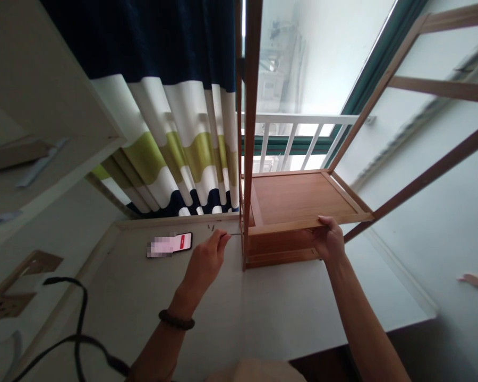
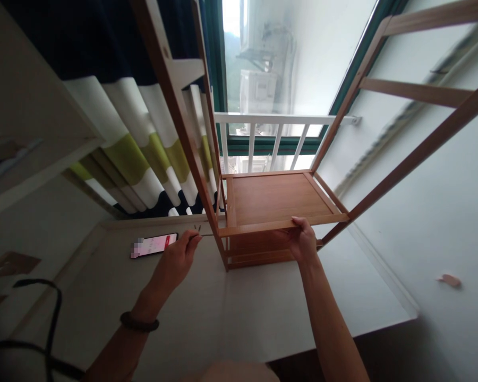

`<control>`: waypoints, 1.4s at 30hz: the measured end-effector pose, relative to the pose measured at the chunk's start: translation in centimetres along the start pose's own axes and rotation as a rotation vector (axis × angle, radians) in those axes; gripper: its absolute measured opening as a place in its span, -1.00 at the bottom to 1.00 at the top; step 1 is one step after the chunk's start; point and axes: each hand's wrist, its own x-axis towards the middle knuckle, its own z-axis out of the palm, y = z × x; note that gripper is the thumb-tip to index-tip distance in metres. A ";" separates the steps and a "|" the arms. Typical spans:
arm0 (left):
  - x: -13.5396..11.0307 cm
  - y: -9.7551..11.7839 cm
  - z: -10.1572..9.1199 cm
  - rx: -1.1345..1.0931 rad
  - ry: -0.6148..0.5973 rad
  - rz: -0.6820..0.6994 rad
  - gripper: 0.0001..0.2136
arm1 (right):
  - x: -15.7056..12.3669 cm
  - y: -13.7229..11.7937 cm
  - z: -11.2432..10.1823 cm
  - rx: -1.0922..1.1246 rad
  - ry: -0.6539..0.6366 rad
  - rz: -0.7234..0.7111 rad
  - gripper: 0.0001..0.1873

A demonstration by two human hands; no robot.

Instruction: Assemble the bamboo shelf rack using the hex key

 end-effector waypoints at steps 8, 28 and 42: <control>-0.6 0.1 2.3 -0.574 -0.064 -0.291 -0.58 | -0.2 0.0 0.2 -0.016 0.029 0.021 -0.91; 0.0 -0.1 0.7 -0.130 -0.186 -0.108 -0.78 | 0.0 0.0 0.0 0.011 0.025 0.047 -0.91; 1.2 -2.5 -0.1 -0.753 -0.391 -0.380 -0.69 | -0.1 -0.1 0.1 0.005 0.002 0.047 -0.89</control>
